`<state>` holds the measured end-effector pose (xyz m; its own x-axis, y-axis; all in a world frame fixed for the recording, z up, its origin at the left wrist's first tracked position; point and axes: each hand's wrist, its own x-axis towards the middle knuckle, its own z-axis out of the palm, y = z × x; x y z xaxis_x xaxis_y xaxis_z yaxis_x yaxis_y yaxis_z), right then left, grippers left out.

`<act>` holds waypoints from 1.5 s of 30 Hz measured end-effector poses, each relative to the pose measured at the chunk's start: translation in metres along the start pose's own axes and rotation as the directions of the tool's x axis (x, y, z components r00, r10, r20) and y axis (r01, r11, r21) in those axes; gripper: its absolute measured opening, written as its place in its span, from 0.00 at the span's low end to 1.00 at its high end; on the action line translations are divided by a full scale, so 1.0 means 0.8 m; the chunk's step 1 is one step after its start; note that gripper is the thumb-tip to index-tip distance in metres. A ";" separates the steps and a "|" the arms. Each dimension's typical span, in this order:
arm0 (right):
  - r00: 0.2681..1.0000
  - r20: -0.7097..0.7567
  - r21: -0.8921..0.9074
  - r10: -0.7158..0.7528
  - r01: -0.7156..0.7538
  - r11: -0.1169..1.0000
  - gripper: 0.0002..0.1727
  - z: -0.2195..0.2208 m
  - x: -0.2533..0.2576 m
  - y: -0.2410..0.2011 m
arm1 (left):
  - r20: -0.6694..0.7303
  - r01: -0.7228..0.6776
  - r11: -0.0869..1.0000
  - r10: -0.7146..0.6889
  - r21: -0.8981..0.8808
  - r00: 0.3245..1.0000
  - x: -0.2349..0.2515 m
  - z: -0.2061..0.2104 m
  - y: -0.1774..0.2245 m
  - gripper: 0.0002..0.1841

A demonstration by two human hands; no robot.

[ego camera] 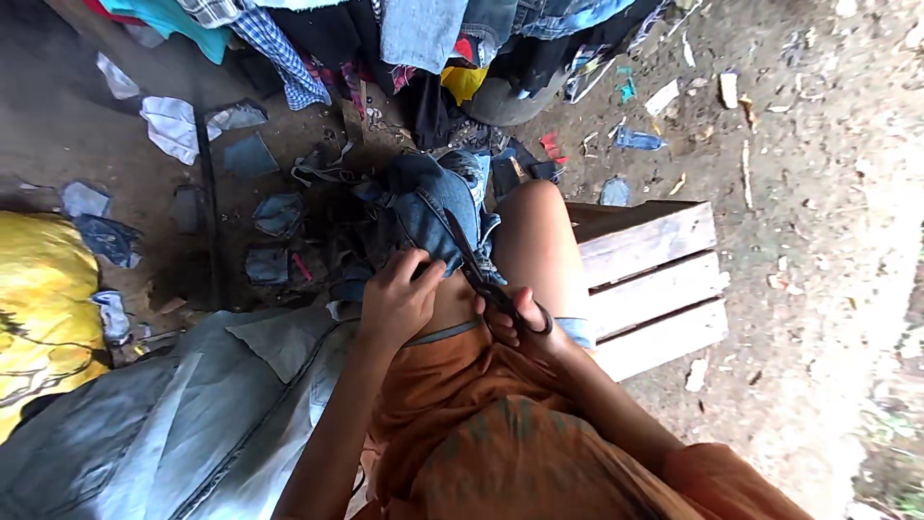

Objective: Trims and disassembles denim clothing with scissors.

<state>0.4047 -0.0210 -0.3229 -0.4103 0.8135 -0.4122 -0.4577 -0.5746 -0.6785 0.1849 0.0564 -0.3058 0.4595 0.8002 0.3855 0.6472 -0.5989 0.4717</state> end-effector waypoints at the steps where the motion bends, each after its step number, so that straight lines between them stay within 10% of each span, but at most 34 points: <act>1: 0.999 -0.032 -0.031 0.003 -0.004 1.000 0.42 0.002 0.000 -0.002 | 0.001 0.001 1.000 -0.001 0.004 1.000 0.000 0.000 0.000 0.12; 8: 0.985 -0.168 -0.318 -0.028 -0.027 0.948 0.25 0.003 -0.012 -0.015 | -0.009 -0.003 1.000 0.003 -0.022 1.000 -0.003 0.003 0.001 0.12; 23: 0.989 -0.072 -0.209 0.127 -0.140 0.968 0.49 0.007 0.016 -0.046 | -0.046 0.004 0.999 -0.006 -0.037 0.999 -0.005 0.002 0.010 0.07; 36: 0.954 -0.290 -0.392 0.075 -0.190 0.900 0.16 0.022 0.006 -0.055 | -0.045 0.007 0.998 -0.010 -0.061 0.999 -0.004 0.000 0.007 0.07; 45: 0.966 -0.259 -0.511 0.013 -0.148 0.847 0.36 0.009 -0.062 -0.068 | 0.138 0.450 0.831 -0.429 -0.327 0.893 -0.011 0.016 -0.050 0.35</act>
<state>0.4441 -0.0311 -0.2614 -0.1977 0.8016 -0.5642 0.0766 -0.5611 -0.8242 0.1626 0.0737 -0.3387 0.2165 0.9758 0.0318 0.5460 -0.1480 0.8246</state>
